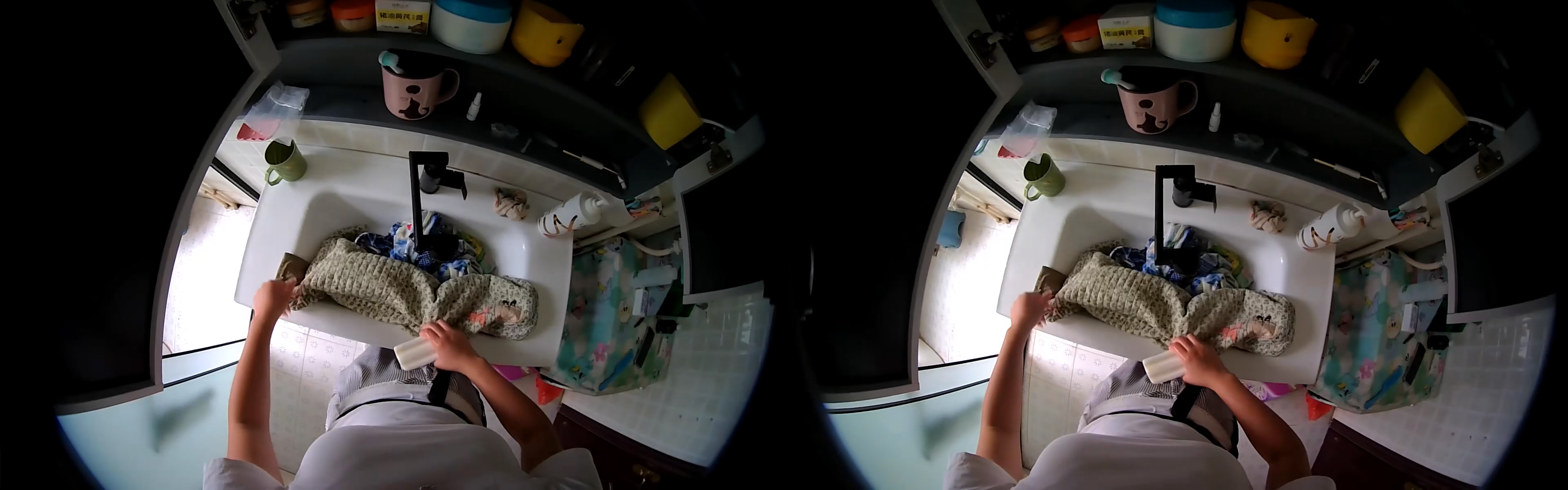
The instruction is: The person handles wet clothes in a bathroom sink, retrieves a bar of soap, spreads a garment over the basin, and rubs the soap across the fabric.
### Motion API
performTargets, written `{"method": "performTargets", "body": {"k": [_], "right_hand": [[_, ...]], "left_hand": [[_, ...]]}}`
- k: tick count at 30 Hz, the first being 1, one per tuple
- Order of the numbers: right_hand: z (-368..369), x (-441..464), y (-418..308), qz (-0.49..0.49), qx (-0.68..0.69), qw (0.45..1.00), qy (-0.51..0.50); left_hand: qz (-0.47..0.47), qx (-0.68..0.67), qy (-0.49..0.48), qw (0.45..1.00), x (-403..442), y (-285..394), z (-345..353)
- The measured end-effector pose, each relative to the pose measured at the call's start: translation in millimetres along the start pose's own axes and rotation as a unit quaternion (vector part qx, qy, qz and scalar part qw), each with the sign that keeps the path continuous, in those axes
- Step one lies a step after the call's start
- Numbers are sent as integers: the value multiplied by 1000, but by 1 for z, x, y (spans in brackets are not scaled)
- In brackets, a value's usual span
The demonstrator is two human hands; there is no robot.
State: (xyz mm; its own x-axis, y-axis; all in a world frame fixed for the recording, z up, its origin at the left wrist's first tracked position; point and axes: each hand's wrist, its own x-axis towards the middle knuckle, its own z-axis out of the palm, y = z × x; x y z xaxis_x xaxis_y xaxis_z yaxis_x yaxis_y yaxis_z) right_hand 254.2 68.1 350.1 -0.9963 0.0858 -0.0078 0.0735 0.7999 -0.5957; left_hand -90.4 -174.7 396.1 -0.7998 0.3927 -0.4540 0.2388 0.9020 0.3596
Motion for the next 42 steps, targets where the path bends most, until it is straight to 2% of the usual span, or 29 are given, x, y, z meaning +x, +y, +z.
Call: {"method": "performTargets", "body": {"k": [2,3,4,5,6,7,8,10,11,13,14,16,17,20,21,24,25,28,31,33,35,36,37,38,39,40,42], "right_hand": [[-13,-1,-4,62,32,997,-32],[-9,-1,4,65,66,996,-3],[-10,-1,6,94,97,991,-5],[-11,2,8,121,128,984,-6],[-12,5,9,148,159,976,-5],[-13,8,9,169,157,973,-2],[-9,5,18,184,244,952,-20],[4,4,32,210,411,885,-51],[7,1,33,206,471,857,-30],[10,-3,36,193,417,888,-16],[13,-6,36,191,391,900,-10],[-5,-3,22,230,440,868,-8],[-10,1,17,247,465,850,-8],[9,-3,24,259,436,862,13],[7,0,21,276,374,885,11],[2,7,15,271,395,877,25],[6,6,19,291,448,846,6],[0,13,18,286,405,868,-12],[-13,28,4,263,475,839,-34],[-21,35,-7,171,255,952,14],[-34,42,-17,91,-19,995,45],[-32,40,-13,88,20,994,54],[-26,36,-6,85,61,993,62],[-23,32,0,80,101,989,72],[-27,29,3,95,90,989,63],[-34,27,7,109,71,987,91],[-51,22,20,140,32,978,150]], "left_hand": [[12,0,153,988,22,5,14],[9,-98,137,986,24,26,11],[44,-79,164,982,38,39,19],[89,-64,147,983,43,60,21],[81,-54,112,989,55,76,29],[121,27,117,985,82,71,53],[102,64,70,990,97,79,62],[19,54,-4,998,129,88,79],[10,53,-34,998,140,89,83],[-5,50,-91,995,161,95,87],[6,-22,-129,991,177,87,100],[21,-166,-202,965,198,67,127],[-48,-269,-267,924,197,63,129],[7,-164,-185,969,142,90,72],[69,-213,-180,958,135,83,64],[134,-429,-85,889,77,76,19],[143,-437,-52,887,58,71,-1],[163,-475,55,863,26,55,-37],[177,-524,181,813,30,29,-52],[181,-530,255,788,43,22,-68],[187,-550,331,743,71,8,-70],[170,-550,379,725,82,5,-68],[158,-539,370,740,104,-17,-60],[58,-469,317,823,122,-47,-50],[12,-252,307,918,116,-49,-46],[-33,-22,279,959,111,-49,-44],[-15,49,305,951,106,-28,-32]]}}
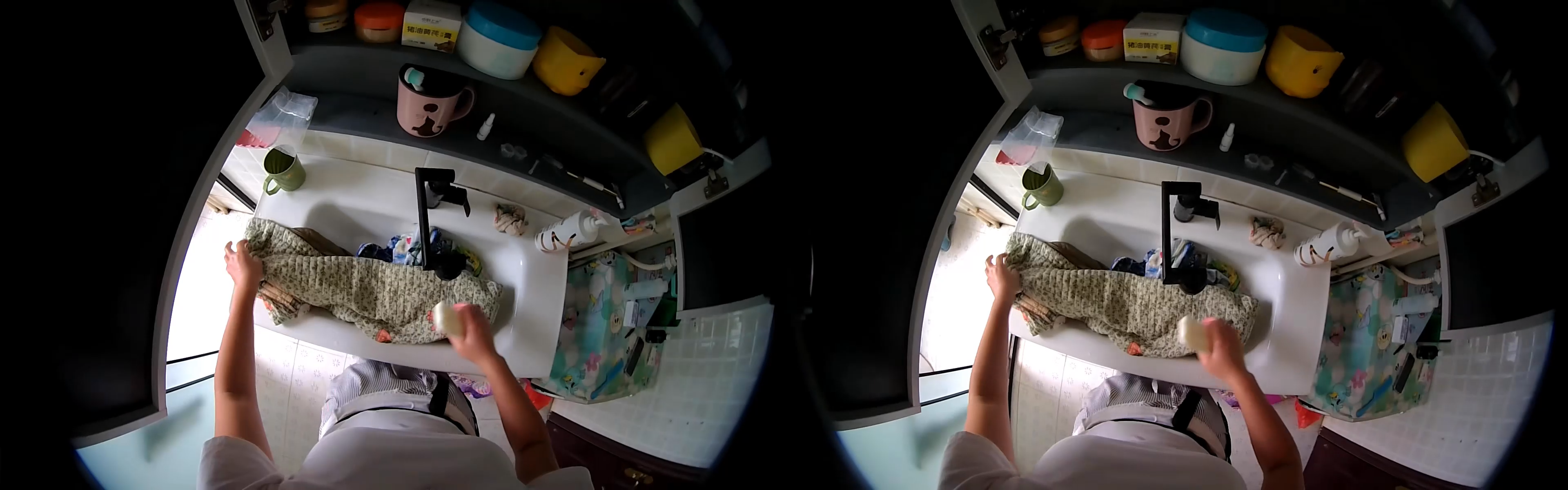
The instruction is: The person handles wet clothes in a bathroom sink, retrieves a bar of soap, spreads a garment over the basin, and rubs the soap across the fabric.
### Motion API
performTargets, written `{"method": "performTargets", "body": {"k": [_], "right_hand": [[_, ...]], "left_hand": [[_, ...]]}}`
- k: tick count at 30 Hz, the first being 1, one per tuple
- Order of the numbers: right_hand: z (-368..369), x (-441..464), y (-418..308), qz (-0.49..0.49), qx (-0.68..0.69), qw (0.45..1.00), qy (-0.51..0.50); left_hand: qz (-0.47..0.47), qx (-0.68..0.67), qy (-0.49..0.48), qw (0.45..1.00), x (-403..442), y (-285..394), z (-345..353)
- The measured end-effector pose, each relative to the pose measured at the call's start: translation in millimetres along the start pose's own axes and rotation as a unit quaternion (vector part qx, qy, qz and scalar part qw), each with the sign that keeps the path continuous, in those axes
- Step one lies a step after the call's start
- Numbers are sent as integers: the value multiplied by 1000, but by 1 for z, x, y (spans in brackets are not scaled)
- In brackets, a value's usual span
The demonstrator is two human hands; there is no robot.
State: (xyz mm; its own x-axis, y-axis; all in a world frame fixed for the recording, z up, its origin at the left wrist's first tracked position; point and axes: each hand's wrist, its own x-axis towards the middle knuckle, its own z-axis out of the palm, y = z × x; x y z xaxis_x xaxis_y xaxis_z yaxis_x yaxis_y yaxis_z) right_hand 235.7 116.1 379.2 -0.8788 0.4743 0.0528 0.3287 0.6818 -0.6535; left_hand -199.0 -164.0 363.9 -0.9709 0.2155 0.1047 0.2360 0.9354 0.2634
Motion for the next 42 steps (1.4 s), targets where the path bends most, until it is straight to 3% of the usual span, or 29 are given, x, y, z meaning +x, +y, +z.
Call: {"method": "performTargets", "body": {"k": [1,2,4,5,7,8,10,11,14,17,18,20,22,24,26,29,32,34,35,36,38,39,42], "right_hand": [[-4,2,14,4,-48,995,86],[-4,5,33,9,-96,981,169],[2,8,79,108,-158,959,210],[8,12,108,187,-66,965,171],[20,17,151,335,122,931,85],[25,19,149,369,174,905,124],[38,25,140,431,274,837,199],[38,23,137,423,221,858,190],[35,2,140,394,137,895,158],[11,-25,122,271,287,877,274],[-15,-27,84,273,294,865,302],[-37,-44,63,216,319,860,335],[-54,-61,41,245,379,815,364],[-73,-78,33,234,335,822,398],[-96,-87,12,232,387,772,447],[-115,-103,27,110,293,856,411],[-85,-112,67,187,171,899,356],[-64,-114,89,248,160,915,276],[-52,-117,103,275,159,925,208],[-45,-118,112,300,157,930,140],[-57,-105,95,351,120,928,-15],[-65,-95,89,374,101,917,-92],[-78,-69,104,392,87,914,-55]], "left_hand": [[17,31,16,999,-7,14,-1],[120,39,104,987,-9,22,7],[182,-14,3,983,-11,75,-22],[210,-20,-101,972,0,86,-16],[308,101,-135,936,15,72,36],[337,146,-140,920,16,71,46],[290,163,-196,922,12,92,28],[266,173,-225,921,11,99,22],[300,222,-179,910,6,67,50],[336,223,-206,892,2,66,33],[343,205,-214,892,-1,70,20],[342,112,-128,924,-1,65,2],[312,55,-97,944,-2,66,-24],[344,5,14,939,1,56,-38],[329,-28,119,936,6,59,-62],[337,-96,221,910,10,72,-85],[286,-84,62,953,0,67,-60],[217,-107,-115,963,-1,57,-30],[194,10,-208,959,-3,62,-27],[233,61,-240,940,-1,48,0],[351,79,-208,910,-3,47,16],[357,84,-208,907,-1,54,11],[352,74,-222,906,2,70,-6]]}}
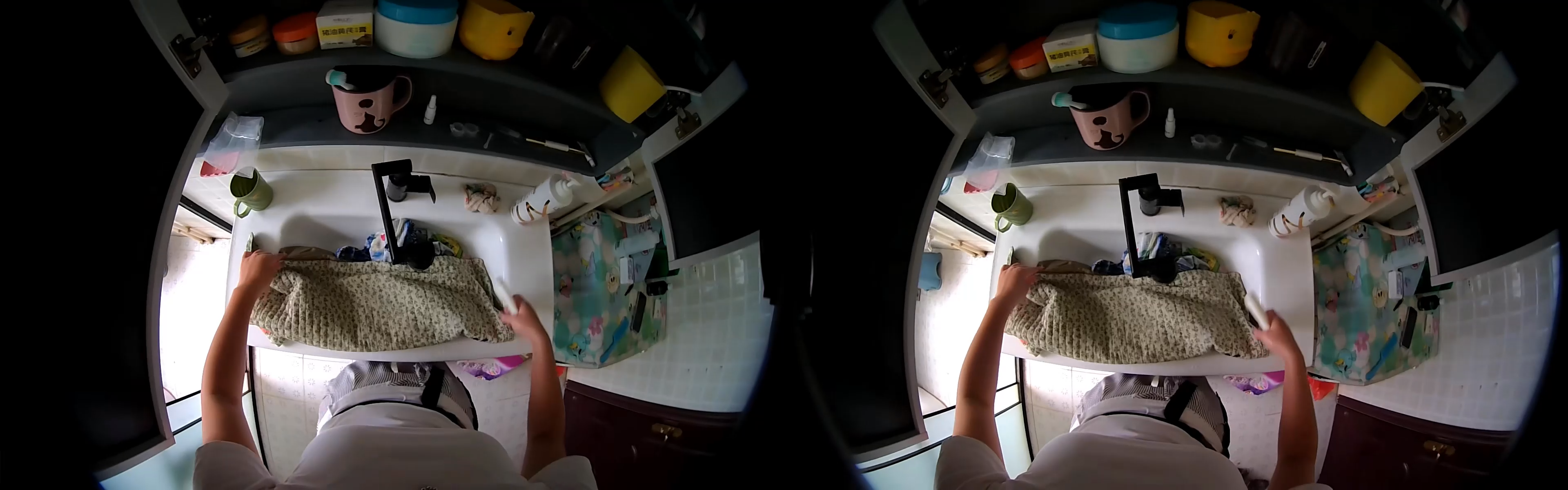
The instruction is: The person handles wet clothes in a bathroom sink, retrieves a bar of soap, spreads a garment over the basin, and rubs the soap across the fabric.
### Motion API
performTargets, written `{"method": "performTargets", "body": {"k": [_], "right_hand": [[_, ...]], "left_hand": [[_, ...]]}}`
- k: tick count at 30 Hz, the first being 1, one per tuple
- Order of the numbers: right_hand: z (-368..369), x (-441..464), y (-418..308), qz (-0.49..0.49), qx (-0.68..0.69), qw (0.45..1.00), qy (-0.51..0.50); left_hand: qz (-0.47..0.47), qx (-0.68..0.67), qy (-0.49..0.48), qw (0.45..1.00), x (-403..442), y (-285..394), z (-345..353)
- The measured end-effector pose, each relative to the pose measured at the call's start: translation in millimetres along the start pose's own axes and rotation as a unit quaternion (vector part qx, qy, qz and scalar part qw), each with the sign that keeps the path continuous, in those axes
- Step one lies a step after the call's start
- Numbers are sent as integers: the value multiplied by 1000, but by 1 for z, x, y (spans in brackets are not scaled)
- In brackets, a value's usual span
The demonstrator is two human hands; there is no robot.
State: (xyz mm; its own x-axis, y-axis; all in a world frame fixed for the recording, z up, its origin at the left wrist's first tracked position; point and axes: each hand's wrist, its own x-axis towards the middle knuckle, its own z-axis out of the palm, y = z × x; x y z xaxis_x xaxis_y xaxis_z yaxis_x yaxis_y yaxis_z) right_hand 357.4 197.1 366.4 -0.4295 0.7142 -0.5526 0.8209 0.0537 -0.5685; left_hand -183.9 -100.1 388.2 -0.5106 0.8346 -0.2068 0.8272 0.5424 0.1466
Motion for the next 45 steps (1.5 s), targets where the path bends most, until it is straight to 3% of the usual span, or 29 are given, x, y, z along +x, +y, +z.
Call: {"method": "performTargets", "body": {"k": [4,6,9,10,11,14,17,24,25,26,27,28,30,33,36,38,40,42,43,45], "right_hand": [[16,98,11,-152,122,974,117],[40,125,-13,-206,75,969,115],[74,138,-42,-116,-16,992,36],[81,139,-45,-137,-101,984,44],[81,139,-46,-187,-96,978,15],[63,116,-62,-193,-104,976,17],[43,87,-64,-300,-221,922,108],[-47,62,-71,-303,-257,825,401],[-53,71,-71,-287,-261,820,420],[-55,82,-74,-271,-266,822,425],[-54,92,-77,-255,-271,823,429],[-48,97,-75,-236,-276,825,434],[-25,95,-69,-176,-253,845,438],[9,59,-45,-139,-178,895,384],[49,5,6,-112,-111,913,375],[76,-24,43,-117,-113,885,437],[92,-50,55,-118,-41,905,406],[100,-52,49,-135,5,913,386],[105,-49,44,-150,14,911,383],[107,-39,38,-180,0,909,375]], "left_hand": [[-19,-67,37,997,-1,-4,5],[-23,-91,61,994,-7,4,3],[67,-75,188,977,-20,4,2],[55,-70,185,979,-24,7,-3],[42,-64,182,980,-30,8,-11],[62,-41,209,975,-40,7,-25],[143,-26,293,945,-34,13,-32],[68,-75,349,932,47,45,-13],[27,-87,334,938,68,56,-9],[-171,-343,210,899,89,82,-25],[-101,-146,212,961,107,88,-18],[-8,58,289,956,135,69,25],[-63,-6,278,958,130,103,25],[-34,-148,245,958,72,120,-1],[-68,-184,250,948,-4,81,24],[-218,-86,275,932,-62,62,47],[-367,-46,161,915,-107,34,87],[-392,-75,-43,916,-125,43,78],[-368,-82,-38,925,-129,44,86],[-286,-113,64,950,-127,46,93]]}}
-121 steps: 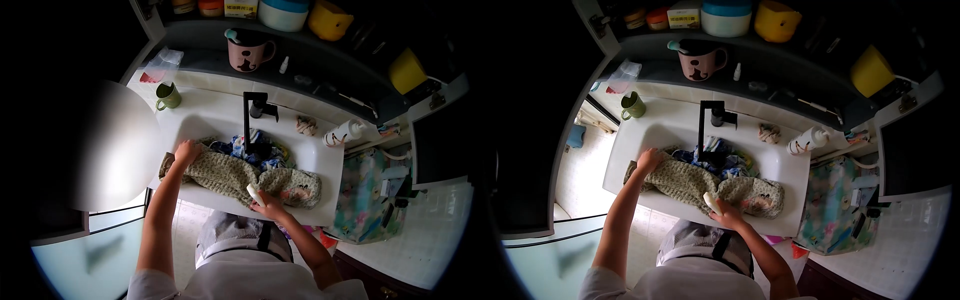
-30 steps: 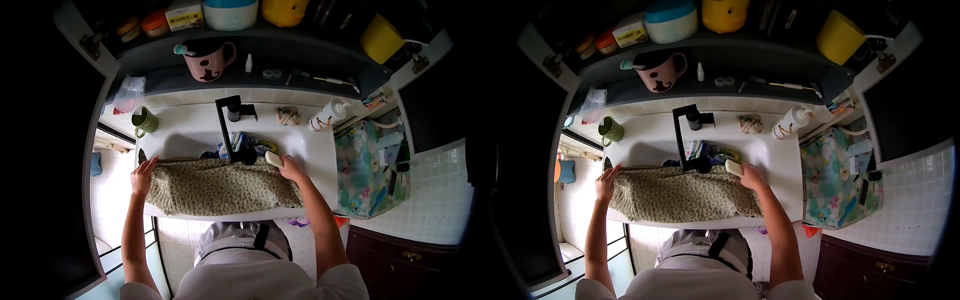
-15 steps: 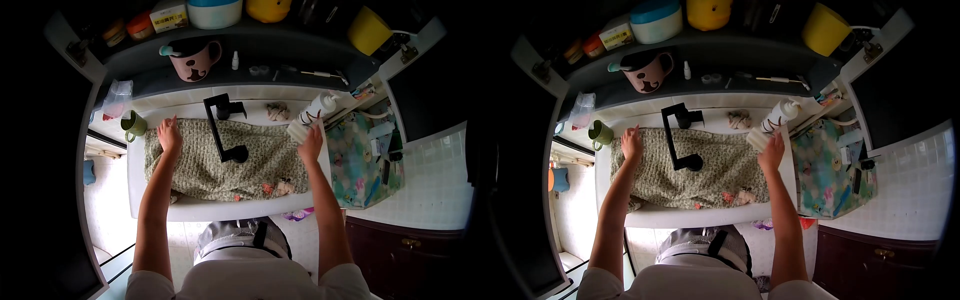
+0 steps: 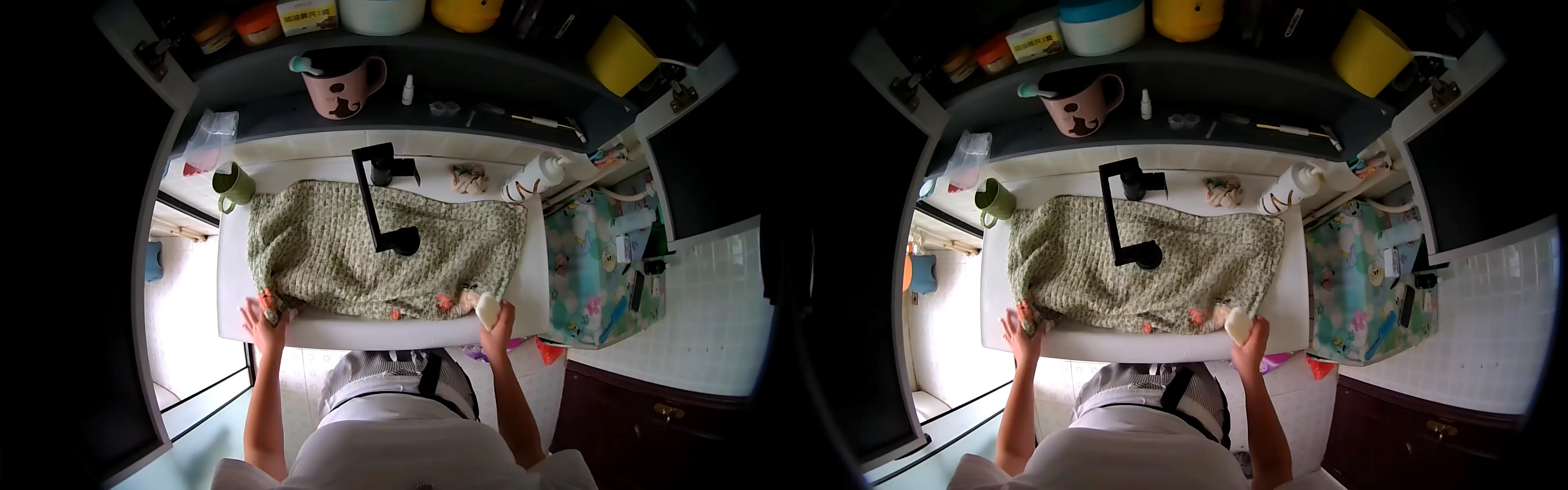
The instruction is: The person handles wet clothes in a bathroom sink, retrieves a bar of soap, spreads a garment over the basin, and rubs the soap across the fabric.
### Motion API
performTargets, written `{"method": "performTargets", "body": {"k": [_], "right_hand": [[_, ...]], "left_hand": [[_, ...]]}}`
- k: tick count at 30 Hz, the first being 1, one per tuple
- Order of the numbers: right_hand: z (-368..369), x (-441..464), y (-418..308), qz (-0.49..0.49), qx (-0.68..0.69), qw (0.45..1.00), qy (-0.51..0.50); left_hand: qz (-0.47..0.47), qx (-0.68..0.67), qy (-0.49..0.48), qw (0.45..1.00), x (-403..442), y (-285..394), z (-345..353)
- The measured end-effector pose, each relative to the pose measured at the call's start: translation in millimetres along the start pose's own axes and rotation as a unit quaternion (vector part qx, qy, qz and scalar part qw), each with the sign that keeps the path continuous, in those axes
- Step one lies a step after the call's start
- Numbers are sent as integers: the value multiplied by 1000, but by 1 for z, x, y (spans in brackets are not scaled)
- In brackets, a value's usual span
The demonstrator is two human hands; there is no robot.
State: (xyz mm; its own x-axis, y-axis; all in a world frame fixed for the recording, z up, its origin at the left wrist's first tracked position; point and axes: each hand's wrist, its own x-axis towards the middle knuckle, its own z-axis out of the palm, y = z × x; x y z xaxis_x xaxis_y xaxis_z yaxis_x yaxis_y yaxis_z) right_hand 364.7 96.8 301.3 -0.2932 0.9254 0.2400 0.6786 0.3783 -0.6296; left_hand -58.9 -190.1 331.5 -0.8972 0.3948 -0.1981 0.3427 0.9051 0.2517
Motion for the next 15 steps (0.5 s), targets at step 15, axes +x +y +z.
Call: {"method": "performTargets", "body": {"k": [15], "right_hand": [[-103,144,-47,243,406,880,41]], "left_hand": [[15,-435,39,900,63,-2,-151]]}}
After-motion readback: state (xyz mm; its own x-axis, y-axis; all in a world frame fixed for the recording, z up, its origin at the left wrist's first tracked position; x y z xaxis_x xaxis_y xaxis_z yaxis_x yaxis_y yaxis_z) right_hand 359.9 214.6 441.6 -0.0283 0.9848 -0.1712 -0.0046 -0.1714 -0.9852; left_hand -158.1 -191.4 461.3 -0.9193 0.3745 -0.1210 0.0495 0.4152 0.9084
